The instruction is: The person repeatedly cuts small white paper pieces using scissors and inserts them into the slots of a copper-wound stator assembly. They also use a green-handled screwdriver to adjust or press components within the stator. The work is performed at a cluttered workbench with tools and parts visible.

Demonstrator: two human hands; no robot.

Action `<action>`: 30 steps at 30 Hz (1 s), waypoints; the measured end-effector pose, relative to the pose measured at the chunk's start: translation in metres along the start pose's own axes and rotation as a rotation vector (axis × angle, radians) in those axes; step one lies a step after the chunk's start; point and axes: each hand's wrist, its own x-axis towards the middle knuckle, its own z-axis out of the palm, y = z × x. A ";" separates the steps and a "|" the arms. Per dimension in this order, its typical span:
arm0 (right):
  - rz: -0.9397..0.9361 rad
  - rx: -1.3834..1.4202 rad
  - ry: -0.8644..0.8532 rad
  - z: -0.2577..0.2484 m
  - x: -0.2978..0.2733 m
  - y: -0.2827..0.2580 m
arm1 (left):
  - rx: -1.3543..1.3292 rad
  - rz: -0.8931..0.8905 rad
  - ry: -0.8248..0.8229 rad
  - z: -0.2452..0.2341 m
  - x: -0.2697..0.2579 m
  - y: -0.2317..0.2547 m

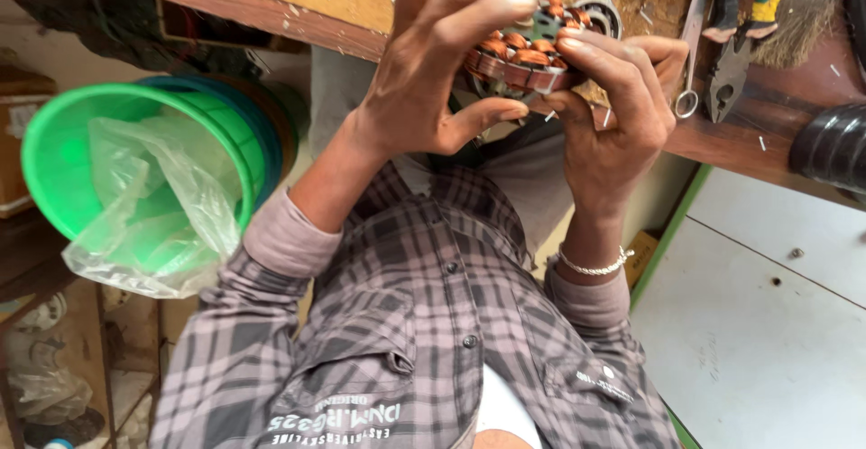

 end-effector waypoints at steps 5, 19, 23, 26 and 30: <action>-0.005 0.090 0.026 0.000 -0.002 0.011 | -0.119 -0.110 -0.127 -0.022 -0.004 -0.003; 0.039 0.209 0.099 0.010 -0.012 0.030 | -0.190 -0.257 -0.130 -0.016 0.004 0.009; 0.036 0.266 0.119 0.014 -0.013 0.034 | -0.122 -0.228 -0.231 -0.021 0.007 0.007; 0.035 0.239 0.123 0.016 -0.014 0.035 | -0.159 -0.170 -0.269 -0.018 0.011 0.005; 0.034 0.188 0.170 0.022 -0.015 0.035 | -0.182 -0.181 -0.278 -0.014 0.015 0.007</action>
